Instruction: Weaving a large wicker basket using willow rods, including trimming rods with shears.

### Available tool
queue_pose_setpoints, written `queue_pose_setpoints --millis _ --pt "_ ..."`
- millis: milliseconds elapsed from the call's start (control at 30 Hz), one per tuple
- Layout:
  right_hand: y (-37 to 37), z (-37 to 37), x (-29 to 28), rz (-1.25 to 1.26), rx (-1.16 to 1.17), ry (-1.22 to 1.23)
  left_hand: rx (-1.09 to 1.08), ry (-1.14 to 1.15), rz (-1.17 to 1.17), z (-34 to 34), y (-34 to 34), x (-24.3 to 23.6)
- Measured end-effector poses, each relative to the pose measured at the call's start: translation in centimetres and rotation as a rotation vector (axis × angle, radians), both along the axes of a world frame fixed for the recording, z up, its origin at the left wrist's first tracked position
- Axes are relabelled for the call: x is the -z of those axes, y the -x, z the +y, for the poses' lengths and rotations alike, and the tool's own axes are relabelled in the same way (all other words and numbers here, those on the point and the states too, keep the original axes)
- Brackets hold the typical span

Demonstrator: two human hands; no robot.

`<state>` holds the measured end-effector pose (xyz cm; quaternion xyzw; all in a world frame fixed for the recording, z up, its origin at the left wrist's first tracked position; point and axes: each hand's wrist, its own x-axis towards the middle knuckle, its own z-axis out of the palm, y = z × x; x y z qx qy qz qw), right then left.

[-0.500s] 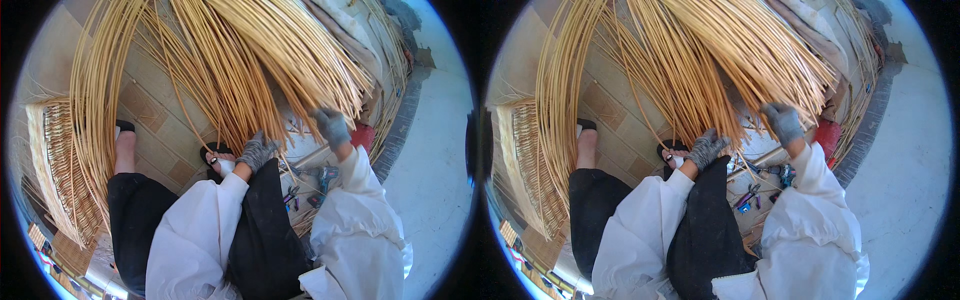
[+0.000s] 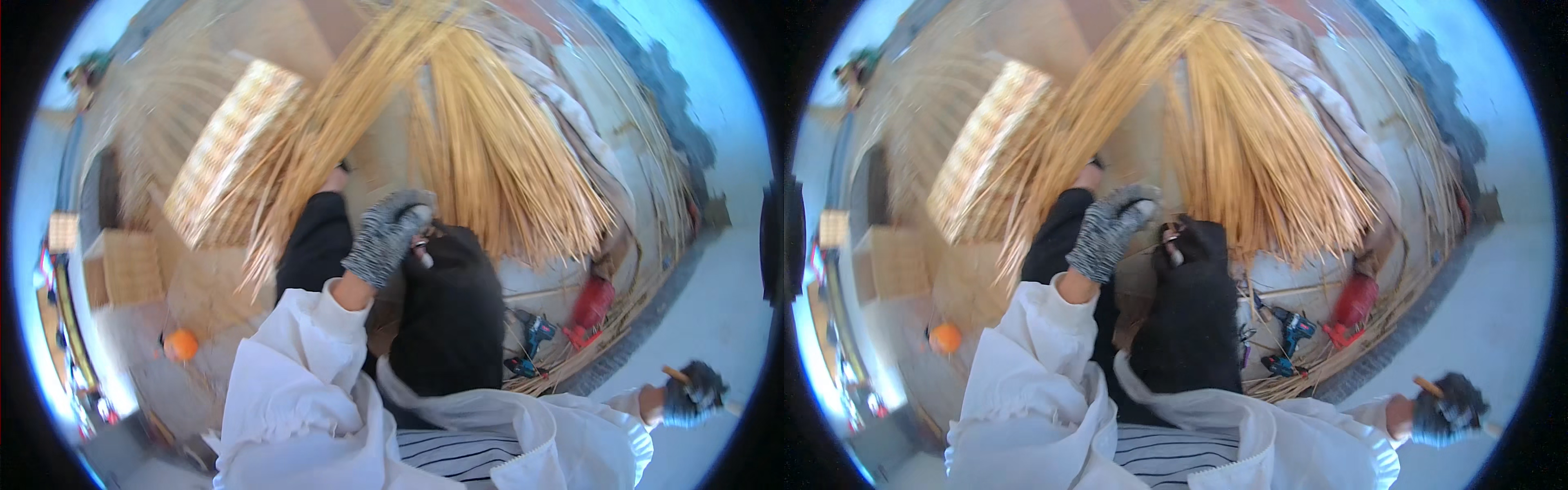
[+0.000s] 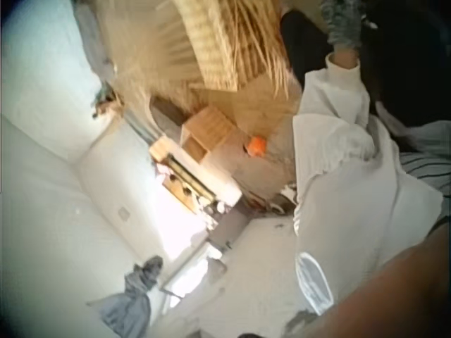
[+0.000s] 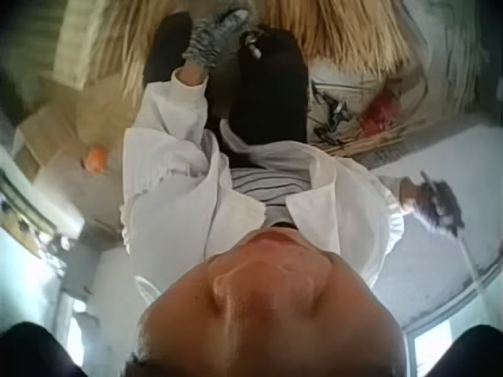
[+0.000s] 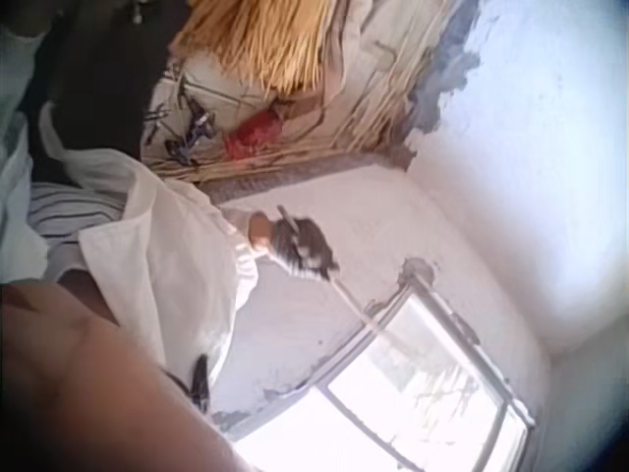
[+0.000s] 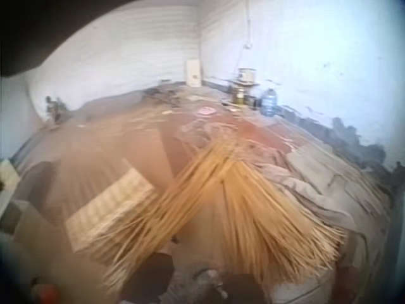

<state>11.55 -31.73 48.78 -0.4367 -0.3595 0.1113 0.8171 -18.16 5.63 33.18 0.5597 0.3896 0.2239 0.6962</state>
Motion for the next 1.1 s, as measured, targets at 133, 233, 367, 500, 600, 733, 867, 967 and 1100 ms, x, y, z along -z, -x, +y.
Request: queue_pose_setpoints --millis 133,233,367,500,600,733,867,967,1100 --pt "6.1 10.3 -0.7 0.345 -0.387 -0.254 0.043 -0.469 -0.128 -6.8 2.7 -5.9" --pt "16.1 20.9 6.3 0.685 -0.655 -0.014 0.084 -0.659 0.041 -10.1 4.3 -7.2" --pt "26.9 28.7 11.6 0.694 -0.799 0.415 -0.133 -0.524 0.132 -8.1 11.5 -4.9" --pt "29.4 33.0 12.4 0.634 -0.906 0.579 -0.175 -0.064 0.118 -8.8 21.9 -1.6" --pt "29.0 35.0 12.7 0.489 -0.835 0.491 -0.251 -0.008 0.157 -10.2 25.9 1.1" --pt "28.6 35.2 12.9 0.388 -1.039 0.638 -0.216 -0.15 0.419 -10.5 27.0 2.4" --pt "28.3 34.4 12.1 0.155 -0.822 0.874 0.018 -0.538 0.86 -9.4 25.3 0.8" --pt "28.1 34.0 11.9 0.212 -0.81 0.892 -0.11 -0.329 0.348 -9.6 22.6 -0.6" --pt "27.3 33.9 13.6 0.704 -0.763 0.627 -0.297 -0.185 0.033 -11.1 18.8 -0.7"
